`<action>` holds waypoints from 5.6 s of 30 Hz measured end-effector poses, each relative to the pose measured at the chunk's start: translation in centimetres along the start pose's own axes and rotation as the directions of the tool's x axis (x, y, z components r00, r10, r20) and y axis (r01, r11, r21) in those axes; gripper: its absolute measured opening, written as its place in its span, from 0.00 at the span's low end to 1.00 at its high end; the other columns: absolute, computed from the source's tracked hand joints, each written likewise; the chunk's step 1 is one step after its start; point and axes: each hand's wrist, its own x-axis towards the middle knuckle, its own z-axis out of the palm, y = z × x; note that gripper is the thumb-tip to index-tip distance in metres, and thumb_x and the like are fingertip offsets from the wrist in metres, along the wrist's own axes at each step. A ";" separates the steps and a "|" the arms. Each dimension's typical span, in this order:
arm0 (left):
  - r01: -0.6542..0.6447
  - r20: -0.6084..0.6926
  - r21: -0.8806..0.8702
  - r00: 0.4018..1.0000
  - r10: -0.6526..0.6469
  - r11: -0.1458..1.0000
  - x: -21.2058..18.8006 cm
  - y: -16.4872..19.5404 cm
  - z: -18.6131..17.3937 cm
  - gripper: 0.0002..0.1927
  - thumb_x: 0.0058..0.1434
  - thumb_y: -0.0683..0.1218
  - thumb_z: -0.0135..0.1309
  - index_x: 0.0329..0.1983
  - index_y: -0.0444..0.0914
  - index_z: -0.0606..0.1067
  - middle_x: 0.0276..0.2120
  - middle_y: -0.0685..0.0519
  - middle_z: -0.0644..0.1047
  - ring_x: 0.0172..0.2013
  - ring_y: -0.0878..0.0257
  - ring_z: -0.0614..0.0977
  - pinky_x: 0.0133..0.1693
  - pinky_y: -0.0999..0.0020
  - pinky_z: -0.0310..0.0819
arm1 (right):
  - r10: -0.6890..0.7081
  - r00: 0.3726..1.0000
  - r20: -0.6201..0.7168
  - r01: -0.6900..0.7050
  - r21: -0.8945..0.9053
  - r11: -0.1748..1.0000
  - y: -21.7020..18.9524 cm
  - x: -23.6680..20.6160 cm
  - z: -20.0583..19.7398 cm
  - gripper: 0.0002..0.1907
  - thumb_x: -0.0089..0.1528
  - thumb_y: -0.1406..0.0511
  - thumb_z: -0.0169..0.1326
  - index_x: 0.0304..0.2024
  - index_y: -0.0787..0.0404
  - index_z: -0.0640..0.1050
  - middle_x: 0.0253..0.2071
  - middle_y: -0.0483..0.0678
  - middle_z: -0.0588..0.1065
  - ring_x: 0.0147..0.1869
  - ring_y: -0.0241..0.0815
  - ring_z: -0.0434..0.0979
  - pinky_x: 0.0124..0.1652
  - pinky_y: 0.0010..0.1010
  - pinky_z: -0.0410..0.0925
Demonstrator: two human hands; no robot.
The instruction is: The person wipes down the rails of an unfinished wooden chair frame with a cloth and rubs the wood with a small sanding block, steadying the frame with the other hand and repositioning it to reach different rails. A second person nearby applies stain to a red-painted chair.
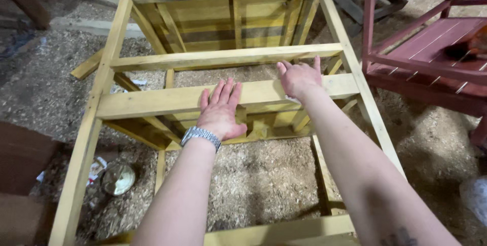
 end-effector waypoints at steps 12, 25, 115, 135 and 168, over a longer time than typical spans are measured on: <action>-0.051 -0.065 -0.027 0.997 0.049 0.998 1.2 -0.9 1.8 0.62 0.50 0.62 0.62 0.79 0.49 0.36 0.79 0.53 0.34 0.77 0.59 0.34 0.72 0.50 0.23 | -0.025 0.998 0.056 0.025 -0.009 1.000 -1.2 0.8 0.4 0.32 0.74 0.47 0.13 0.76 0.37 0.57 0.65 0.48 0.73 0.73 0.47 0.67 0.79 0.51 0.31; -0.043 0.000 -0.034 0.999 0.043 0.999 1.1 -0.6 1.2 0.61 0.55 0.64 0.58 0.78 0.49 0.32 0.78 0.53 0.30 0.77 0.59 0.31 0.72 0.51 0.20 | -0.096 0.995 -0.032 0.097 0.053 0.994 -2.4 0.6 2.0 0.33 0.72 0.45 0.17 0.73 0.42 0.63 0.60 0.52 0.76 0.66 0.52 0.73 0.73 0.52 0.49; -0.060 -0.336 0.012 0.940 0.061 0.998 2.2 -3.9 3.0 0.35 0.72 0.57 0.24 0.79 0.41 0.42 0.78 0.51 0.46 0.76 0.57 0.46 0.73 0.61 0.34 | -0.207 0.962 -0.176 0.219 0.050 0.974 -1.5 -2.9 4.0 0.38 0.68 0.39 0.28 0.74 0.50 0.57 0.73 0.57 0.56 0.79 0.54 0.47 0.74 0.49 0.35; -0.279 -0.250 -0.955 0.940 -0.232 -0.102 2.2 -14.1 2.9 0.29 0.70 0.53 0.41 0.69 0.34 0.66 0.66 0.43 0.73 0.67 0.51 0.70 0.68 0.57 0.60 | -0.249 0.938 -0.241 0.260 0.015 0.966 -0.9 -2.1 4.9 0.42 0.65 0.36 0.34 0.73 0.51 0.59 0.74 0.52 0.58 0.79 0.53 0.50 0.74 0.49 0.37; -0.060 -0.410 0.040 0.909 0.071 0.997 2.4 -2.8 5.8 0.28 0.71 0.56 0.28 0.74 0.50 0.58 0.75 0.51 0.55 0.73 0.51 0.53 0.67 0.35 0.41 | -0.225 0.946 -0.233 0.229 -0.014 0.973 -0.4 -1.4 5.2 0.42 0.65 0.36 0.33 0.75 0.48 0.56 0.76 0.51 0.56 0.80 0.54 0.48 0.74 0.49 0.38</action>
